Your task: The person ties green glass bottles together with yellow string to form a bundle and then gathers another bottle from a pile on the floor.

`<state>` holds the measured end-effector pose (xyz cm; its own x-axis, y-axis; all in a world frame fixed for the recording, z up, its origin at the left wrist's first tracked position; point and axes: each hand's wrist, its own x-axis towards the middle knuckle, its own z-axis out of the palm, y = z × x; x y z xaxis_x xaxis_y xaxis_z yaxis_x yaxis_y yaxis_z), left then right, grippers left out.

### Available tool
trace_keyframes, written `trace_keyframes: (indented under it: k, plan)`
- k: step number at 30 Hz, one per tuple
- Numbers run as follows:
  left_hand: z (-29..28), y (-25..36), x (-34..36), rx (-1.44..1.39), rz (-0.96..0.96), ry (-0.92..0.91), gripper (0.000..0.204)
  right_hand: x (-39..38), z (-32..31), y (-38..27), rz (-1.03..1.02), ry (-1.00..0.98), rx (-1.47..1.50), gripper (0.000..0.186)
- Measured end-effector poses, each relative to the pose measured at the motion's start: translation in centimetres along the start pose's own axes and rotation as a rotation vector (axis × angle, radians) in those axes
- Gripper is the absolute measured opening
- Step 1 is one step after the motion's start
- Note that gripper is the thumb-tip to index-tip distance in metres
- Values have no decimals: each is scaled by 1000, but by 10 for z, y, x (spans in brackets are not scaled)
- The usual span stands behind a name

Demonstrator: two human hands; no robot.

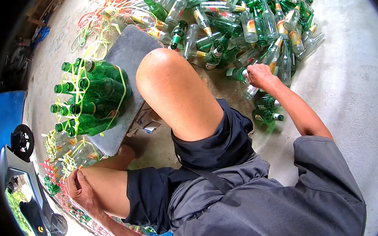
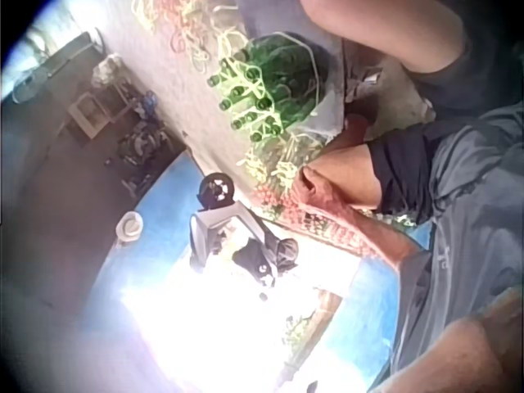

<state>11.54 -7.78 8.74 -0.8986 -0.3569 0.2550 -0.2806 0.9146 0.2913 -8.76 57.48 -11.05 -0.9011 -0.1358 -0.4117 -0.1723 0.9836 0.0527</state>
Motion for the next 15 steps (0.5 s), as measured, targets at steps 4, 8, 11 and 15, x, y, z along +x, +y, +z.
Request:
trace_keyframes:
  k: [4,8,11,15]
  plan:
    - [-2,0,-1,3,-13,-6,16,21,0,7,53,9,-34,21]
    - [-1,1,-1,5,-17,-11,16,29,2,17,70,48,15,20]
    - [2,3,1,32,-23,-24,17,37,9,30,94,95,29,21]
    - [1,0,0,31,-36,-6,19,43,10,36,91,156,103,27]
